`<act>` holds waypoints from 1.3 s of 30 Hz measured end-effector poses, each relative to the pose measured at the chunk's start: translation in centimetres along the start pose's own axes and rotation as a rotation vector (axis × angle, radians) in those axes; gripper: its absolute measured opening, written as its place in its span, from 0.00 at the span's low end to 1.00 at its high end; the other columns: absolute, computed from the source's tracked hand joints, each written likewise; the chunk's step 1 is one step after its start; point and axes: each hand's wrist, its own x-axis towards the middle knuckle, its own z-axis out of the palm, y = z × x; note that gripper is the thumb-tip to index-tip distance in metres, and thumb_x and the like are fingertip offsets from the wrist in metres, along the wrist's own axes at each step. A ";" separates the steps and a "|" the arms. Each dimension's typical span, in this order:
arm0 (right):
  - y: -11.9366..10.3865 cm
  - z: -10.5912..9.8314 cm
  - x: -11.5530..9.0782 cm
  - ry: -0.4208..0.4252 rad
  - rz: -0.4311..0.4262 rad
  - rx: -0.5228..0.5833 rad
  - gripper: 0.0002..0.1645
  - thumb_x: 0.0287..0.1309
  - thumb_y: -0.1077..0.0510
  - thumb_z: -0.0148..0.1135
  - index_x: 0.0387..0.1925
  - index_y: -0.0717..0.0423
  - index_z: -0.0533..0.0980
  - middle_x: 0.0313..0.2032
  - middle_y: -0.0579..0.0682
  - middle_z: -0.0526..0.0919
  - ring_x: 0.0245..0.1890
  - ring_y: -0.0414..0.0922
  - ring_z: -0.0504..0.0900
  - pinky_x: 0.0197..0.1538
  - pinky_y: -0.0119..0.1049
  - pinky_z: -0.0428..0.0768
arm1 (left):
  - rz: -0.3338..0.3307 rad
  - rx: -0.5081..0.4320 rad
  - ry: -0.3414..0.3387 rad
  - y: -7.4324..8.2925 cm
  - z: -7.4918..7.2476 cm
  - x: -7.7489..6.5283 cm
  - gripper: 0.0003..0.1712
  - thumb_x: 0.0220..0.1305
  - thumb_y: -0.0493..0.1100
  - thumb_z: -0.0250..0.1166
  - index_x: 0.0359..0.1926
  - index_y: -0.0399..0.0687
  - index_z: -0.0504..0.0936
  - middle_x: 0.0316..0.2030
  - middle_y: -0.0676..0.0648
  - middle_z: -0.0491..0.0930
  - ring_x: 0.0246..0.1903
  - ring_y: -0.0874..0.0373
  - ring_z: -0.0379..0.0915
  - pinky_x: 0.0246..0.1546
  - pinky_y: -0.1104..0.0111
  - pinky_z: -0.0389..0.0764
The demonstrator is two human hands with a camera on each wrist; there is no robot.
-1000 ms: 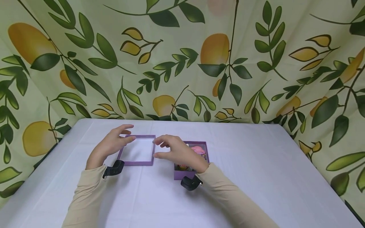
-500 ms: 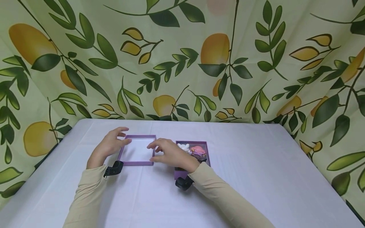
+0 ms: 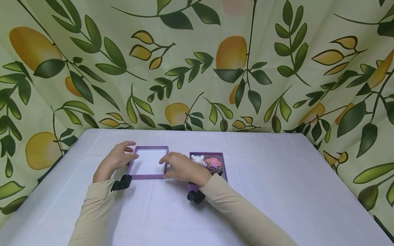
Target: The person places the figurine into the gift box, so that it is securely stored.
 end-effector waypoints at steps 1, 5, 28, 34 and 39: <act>0.0 0.0 0.0 -0.006 0.005 -0.002 0.26 0.57 0.55 0.72 0.57 0.54 0.78 0.45 0.48 0.84 0.50 0.43 0.79 0.57 0.32 0.77 | -0.004 -0.004 -0.004 -0.1 0.0 0.0 0.36 0.68 0.41 0.61 0.71 0.31 0.58 0.62 0.23 0.68 0.50 0.38 0.78 0.52 0.51 0.81; -0.3 0.1 0.1 -0.027 0.008 -0.005 0.23 0.60 0.56 0.69 0.57 0.54 0.79 0.41 0.46 0.86 0.46 0.42 0.81 0.54 0.31 0.78 | -0.038 -0.023 -0.028 -0.1 0.1 0.1 0.36 0.68 0.39 0.62 0.70 0.30 0.58 0.60 0.23 0.69 0.45 0.41 0.79 0.45 0.56 0.85; -0.4 0.1 0.0 0.022 -0.009 -0.012 0.15 0.63 0.57 0.65 0.50 0.57 0.83 0.44 0.49 0.88 0.45 0.41 0.84 0.50 0.29 0.81 | -0.129 -0.031 0.032 -0.5 0.7 0.4 0.30 0.65 0.33 0.56 0.67 0.29 0.63 0.55 0.24 0.72 0.39 0.45 0.80 0.33 0.61 0.88; -0.4 0.1 0.1 0.088 0.044 0.062 0.18 0.62 0.58 0.66 0.53 0.59 0.81 0.45 0.51 0.88 0.48 0.45 0.84 0.52 0.32 0.81 | -0.127 -0.050 0.069 -0.4 0.4 0.3 0.31 0.65 0.34 0.57 0.68 0.30 0.63 0.55 0.25 0.73 0.37 0.47 0.80 0.33 0.62 0.88; -0.3 0.1 0.1 0.108 0.060 0.074 0.20 0.62 0.57 0.66 0.54 0.60 0.80 0.46 0.52 0.87 0.49 0.46 0.84 0.54 0.34 0.81 | -0.116 -0.076 0.073 -0.2 0.2 0.0 0.32 0.65 0.34 0.57 0.68 0.29 0.62 0.55 0.24 0.73 0.36 0.49 0.80 0.32 0.62 0.88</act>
